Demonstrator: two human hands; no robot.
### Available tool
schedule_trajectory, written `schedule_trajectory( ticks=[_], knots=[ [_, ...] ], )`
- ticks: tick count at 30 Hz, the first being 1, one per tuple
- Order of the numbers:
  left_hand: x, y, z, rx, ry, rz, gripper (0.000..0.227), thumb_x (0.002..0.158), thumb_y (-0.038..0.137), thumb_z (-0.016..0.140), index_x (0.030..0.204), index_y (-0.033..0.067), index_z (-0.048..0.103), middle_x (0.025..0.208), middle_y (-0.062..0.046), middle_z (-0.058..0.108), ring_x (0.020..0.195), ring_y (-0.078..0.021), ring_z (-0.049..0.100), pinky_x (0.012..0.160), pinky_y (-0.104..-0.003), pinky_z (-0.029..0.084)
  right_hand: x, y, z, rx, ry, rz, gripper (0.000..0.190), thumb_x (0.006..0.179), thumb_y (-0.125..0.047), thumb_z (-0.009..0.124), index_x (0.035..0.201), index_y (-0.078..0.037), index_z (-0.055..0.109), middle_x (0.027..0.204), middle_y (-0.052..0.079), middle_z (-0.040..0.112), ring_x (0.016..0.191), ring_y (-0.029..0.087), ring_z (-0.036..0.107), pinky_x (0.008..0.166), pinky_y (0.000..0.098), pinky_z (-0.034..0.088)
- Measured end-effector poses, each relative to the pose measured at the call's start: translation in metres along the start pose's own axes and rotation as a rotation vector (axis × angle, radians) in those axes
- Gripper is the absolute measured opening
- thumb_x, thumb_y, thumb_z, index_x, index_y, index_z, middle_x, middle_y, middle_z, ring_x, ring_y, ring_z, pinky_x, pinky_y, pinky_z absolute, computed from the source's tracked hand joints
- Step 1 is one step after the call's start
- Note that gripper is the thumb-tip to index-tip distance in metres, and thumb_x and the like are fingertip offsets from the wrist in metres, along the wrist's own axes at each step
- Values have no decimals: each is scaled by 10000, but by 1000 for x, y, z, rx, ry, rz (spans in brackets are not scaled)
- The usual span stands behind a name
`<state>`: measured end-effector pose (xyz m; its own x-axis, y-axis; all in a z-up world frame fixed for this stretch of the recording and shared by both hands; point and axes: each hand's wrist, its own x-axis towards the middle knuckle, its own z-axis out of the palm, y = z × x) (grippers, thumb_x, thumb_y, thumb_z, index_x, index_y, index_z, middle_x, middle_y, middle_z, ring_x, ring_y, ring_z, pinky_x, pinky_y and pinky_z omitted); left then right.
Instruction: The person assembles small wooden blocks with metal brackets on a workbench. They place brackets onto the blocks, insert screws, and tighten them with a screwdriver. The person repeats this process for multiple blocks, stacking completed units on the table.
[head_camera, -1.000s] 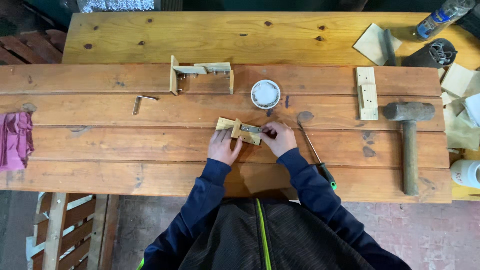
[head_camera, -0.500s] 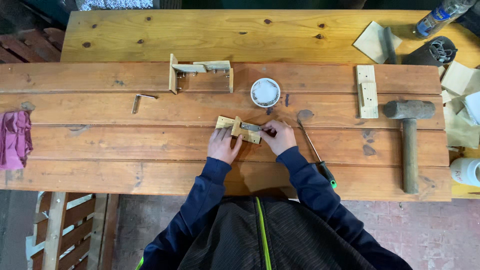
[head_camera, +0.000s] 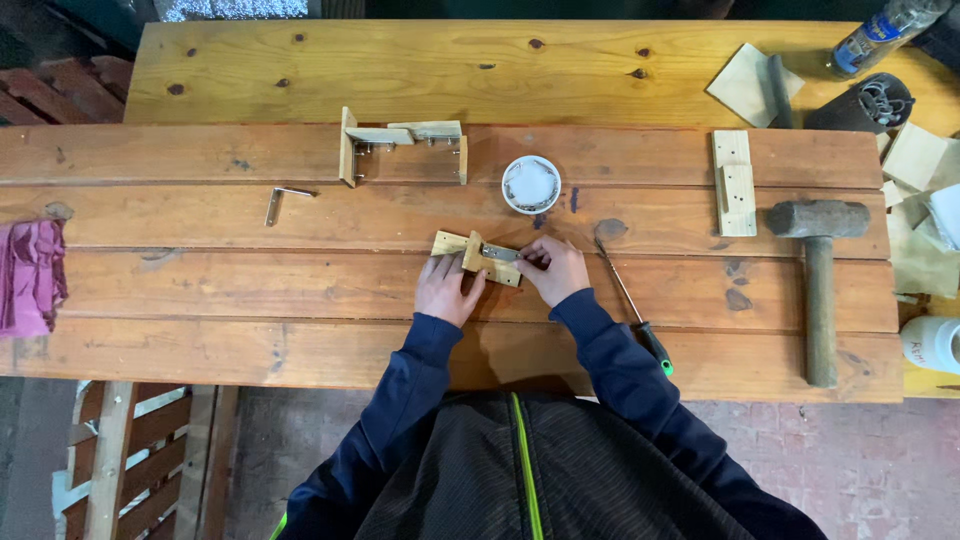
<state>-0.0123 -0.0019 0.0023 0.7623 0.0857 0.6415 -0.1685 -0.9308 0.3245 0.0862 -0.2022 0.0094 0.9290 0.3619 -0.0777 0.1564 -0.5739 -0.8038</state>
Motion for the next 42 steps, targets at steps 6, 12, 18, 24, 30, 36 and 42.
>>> schedule_trajectory(
  ticks=[6,12,18,24,30,36,42],
  knots=[
    [-7,-4,8,19,-43,-47,403,912,389,747,1000,-4,742,893,-152,696,837,-315,682,741,-365,552,-4,-22,-11,-7,-37,38,264,823,-269,838,969,-84,719,923,91,750,901,252,685,853,367,542],
    [1,3,-2,3,-59,-61,380,899,373,759,994,6,738,892,-139,692,847,-321,677,727,-383,550,-1,-4,-9,-7,-37,38,293,862,-236,831,1067,-52,732,1003,130,743,966,278,694,876,388,566],
    [-2,1,2,21,-55,-67,361,886,379,772,966,29,732,878,-116,686,844,-309,675,719,-370,546,-1,-8,-8,-9,-22,36,291,851,-233,842,1053,-55,733,1002,125,760,959,280,705,865,395,583],
    [-2,1,1,-16,-53,-73,353,868,338,800,975,10,724,868,-141,678,848,-337,674,724,-395,556,2,8,-2,15,-31,48,196,846,-283,835,990,-167,771,944,56,748,923,218,695,834,367,587],
    [-5,2,-1,-9,-97,-134,419,897,408,781,1066,28,729,923,-143,690,900,-336,673,765,-395,548,3,8,2,-41,5,61,300,823,-322,855,998,-105,746,952,103,749,920,250,710,833,395,594],
    [-6,37,-44,-36,-571,-800,521,877,614,674,994,126,531,1086,-147,574,1249,-465,500,1025,-711,323,1,1,2,-5,4,83,253,827,-307,837,964,-110,755,938,117,745,931,279,704,865,415,582],
    [8,84,-60,-153,-765,-482,501,1002,503,496,1447,281,442,1124,-146,726,1061,-370,708,834,-526,596,6,8,2,-15,-36,89,173,843,-317,808,947,-186,762,946,42,757,930,218,685,877,372,574]
  ],
)
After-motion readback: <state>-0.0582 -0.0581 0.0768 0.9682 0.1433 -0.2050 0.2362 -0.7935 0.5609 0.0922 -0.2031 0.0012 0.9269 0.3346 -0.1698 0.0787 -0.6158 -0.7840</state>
